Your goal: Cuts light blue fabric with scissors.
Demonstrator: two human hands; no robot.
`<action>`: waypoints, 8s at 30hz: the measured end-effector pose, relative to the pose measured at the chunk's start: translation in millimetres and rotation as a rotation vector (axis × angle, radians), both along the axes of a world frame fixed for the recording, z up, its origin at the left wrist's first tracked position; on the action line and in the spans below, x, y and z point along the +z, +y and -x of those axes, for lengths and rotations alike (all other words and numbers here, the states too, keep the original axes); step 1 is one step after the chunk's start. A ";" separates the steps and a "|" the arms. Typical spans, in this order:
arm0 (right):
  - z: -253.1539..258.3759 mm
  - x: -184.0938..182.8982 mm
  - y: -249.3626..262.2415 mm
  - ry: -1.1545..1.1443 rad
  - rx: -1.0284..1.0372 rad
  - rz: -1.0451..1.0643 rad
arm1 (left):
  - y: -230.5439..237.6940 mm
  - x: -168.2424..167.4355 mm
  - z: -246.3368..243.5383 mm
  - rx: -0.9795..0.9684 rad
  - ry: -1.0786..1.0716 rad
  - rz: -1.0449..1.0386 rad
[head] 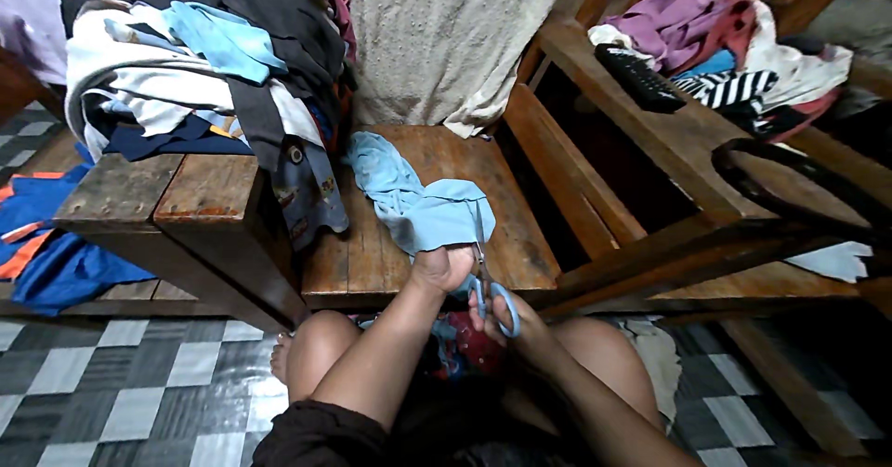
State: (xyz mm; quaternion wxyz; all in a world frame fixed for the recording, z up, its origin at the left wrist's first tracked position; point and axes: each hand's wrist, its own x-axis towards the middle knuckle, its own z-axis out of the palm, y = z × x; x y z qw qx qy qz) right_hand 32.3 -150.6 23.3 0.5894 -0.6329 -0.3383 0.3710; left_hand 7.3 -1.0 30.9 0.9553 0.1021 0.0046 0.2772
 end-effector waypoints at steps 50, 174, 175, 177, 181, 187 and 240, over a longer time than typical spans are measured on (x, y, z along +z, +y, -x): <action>0.0 15.1 5.9 0.095 -0.050 -0.043 | 6.7 -7.9 2.1 -0.124 -0.207 0.088; 3.8 6.8 14.7 0.040 0.049 -0.004 | 28.3 3.1 15.5 -0.060 -0.092 0.268; 3.7 7.5 14.9 0.048 0.044 -0.005 | 28.1 3.4 15.7 -0.062 -0.096 0.271; 3.2 9.5 15.1 0.031 0.043 0.004 | 28.2 2.5 15.7 -0.091 -0.126 0.257; 0.2 13.7 17.8 -0.024 0.034 0.018 | 26.8 0.1 15.5 -0.157 -0.164 0.211; -2.8 18.4 21.7 -0.014 0.017 0.006 | 25.6 -3.7 13.6 -0.166 -0.188 0.077; -8.2 19.1 16.8 0.007 -0.041 -0.063 | 27.8 1.3 21.6 -0.123 0.009 -0.196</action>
